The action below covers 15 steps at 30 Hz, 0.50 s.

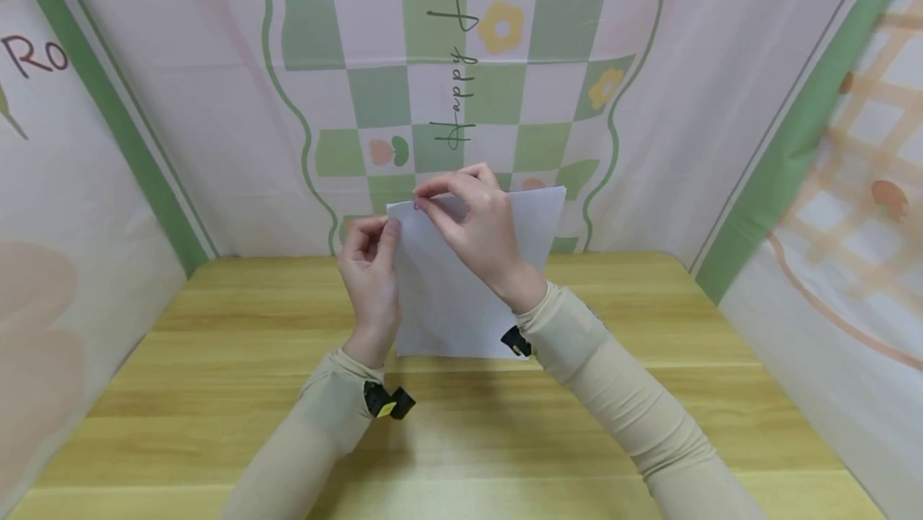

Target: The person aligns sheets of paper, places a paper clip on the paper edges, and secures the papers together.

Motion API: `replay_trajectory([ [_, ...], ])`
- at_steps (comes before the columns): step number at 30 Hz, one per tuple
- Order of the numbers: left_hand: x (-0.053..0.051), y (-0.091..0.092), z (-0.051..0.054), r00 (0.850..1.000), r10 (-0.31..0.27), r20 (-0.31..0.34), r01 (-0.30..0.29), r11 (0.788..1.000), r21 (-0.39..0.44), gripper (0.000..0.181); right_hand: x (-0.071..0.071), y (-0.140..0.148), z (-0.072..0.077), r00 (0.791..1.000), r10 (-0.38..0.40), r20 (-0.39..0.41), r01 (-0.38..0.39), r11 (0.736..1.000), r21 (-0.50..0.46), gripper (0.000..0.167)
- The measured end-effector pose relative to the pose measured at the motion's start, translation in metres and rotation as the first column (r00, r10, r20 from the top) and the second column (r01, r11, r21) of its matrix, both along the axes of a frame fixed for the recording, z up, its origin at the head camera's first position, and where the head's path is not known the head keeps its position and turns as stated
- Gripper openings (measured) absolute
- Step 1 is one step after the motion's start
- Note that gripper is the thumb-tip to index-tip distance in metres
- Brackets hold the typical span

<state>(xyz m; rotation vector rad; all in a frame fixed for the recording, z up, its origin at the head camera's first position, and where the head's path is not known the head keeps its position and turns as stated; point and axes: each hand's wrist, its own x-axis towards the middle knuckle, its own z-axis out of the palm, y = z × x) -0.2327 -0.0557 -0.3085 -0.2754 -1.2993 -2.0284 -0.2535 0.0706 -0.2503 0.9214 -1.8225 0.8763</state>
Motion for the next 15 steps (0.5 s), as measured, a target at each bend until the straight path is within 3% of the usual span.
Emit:
replay_trajectory([
  [15,0.0003,-0.002,-0.0001,1.0,0.004,0.024,-0.004,1.0,0.001,0.022,-0.0004,-0.0011,-0.0007,1.0,0.003,-0.001,-0.003,1.0,-0.001,0.008],
])
